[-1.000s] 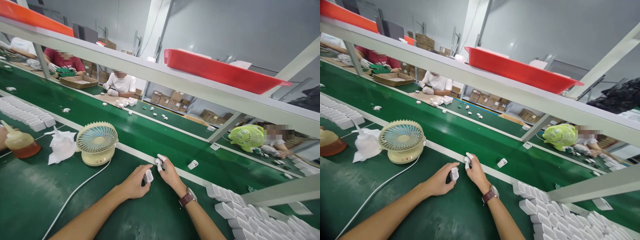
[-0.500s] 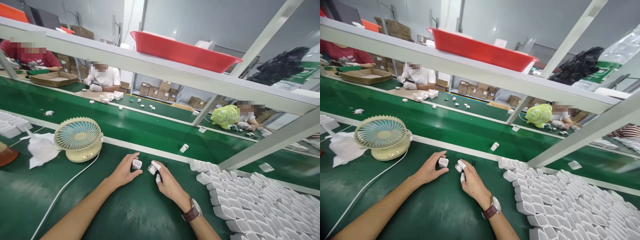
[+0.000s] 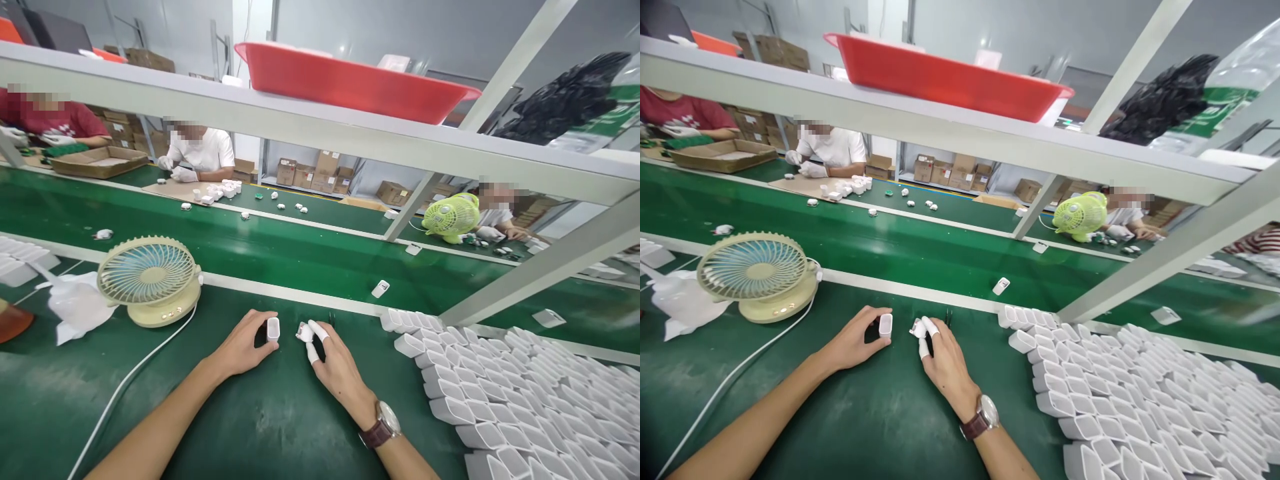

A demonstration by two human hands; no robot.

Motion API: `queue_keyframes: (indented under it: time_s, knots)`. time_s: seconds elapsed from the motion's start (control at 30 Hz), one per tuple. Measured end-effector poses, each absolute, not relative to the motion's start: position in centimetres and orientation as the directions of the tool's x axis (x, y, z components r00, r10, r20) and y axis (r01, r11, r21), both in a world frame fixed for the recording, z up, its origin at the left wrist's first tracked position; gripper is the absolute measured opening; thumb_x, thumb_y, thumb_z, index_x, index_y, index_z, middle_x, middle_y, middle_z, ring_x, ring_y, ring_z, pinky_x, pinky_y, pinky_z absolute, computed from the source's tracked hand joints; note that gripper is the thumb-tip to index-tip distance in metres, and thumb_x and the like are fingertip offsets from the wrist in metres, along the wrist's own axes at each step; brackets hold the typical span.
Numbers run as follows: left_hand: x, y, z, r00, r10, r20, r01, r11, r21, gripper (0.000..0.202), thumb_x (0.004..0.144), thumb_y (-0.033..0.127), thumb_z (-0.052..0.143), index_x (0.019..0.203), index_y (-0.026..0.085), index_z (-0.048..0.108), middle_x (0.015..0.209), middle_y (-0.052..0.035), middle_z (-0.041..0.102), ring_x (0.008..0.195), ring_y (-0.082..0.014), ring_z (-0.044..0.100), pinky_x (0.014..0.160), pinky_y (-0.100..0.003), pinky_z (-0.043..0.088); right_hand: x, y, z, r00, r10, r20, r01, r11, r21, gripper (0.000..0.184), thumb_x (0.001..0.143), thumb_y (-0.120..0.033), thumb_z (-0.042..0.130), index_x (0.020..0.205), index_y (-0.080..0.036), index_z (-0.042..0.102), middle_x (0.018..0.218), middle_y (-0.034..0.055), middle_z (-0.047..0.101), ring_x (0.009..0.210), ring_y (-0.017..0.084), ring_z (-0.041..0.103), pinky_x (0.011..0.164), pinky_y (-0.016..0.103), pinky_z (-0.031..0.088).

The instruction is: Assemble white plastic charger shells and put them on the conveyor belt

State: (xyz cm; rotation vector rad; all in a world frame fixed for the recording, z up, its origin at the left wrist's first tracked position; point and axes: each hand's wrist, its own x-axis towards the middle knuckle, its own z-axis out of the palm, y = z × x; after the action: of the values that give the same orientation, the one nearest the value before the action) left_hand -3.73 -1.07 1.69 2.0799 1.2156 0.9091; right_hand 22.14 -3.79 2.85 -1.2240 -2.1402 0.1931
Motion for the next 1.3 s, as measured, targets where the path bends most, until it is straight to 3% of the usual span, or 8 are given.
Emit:
queue_keyframes:
  time_s: [0.13,0.23,0.53,1.3]
  knots:
    - [-3.4,-1.3,1.8,0.423,0.832,0.358,0.476,-0.54,0.694,0.05,0.094,0.025,0.063,0.143,0.029,0.052,0.13,-0.0091,0.064,0.121,-0.0269,0.063,0.106,-0.044,0.054,21.4,-4.7,3.9,-0.286,0.828,0.482,0.496,0.559,-0.664,0.043,0.095,-0.012,0.048,0.136,-0.025,0.054,0.124,0.0112,0.06,0.111,0.023,0.065,0.097,0.04,0.06]
    - [-3.0,-1.5,1.7,0.455,0.792,0.406,0.462,-0.6,0.653,0.052,0.096,0.022,0.06,0.147,0.028,0.048,0.134,-0.0105,0.063,0.122,-0.0269,0.062,0.105,-0.045,0.055,21.2,-5.4,4.4,-0.286,0.838,0.464,0.413,0.545,-0.73,0.045,0.095,-0.01,0.051,0.137,-0.026,0.055,0.126,0.011,0.058,0.112,0.022,0.065,0.096,0.04,0.061]
    - [-2.5,-1.8,1.4,0.439,0.764,0.472,0.483,-0.644,0.594,0.068,0.097,0.02,0.061,0.157,0.029,0.032,0.13,-0.0099,0.067,0.119,-0.0274,0.064,0.102,-0.048,0.056,21.2,-6.6,4.7,-0.377,0.76,0.529,0.483,0.649,-0.588,0.063,0.099,-0.007,0.05,0.156,-0.03,0.036,0.136,0.0131,0.057,0.122,0.024,0.064,0.107,0.045,0.057]
    - [-2.4,-2.0,1.6,0.502,0.722,0.476,0.455,-0.689,0.565,0.073,0.096,0.018,0.062,0.159,0.03,0.028,0.131,-0.0093,0.068,0.123,-0.0271,0.063,0.101,-0.047,0.056,21.5,-6.4,3.9,-0.416,0.751,0.512,0.507,0.659,-0.555,0.063,0.1,-0.009,0.051,0.157,-0.028,0.033,0.14,0.0139,0.056,0.126,0.024,0.063,0.107,0.043,0.057]
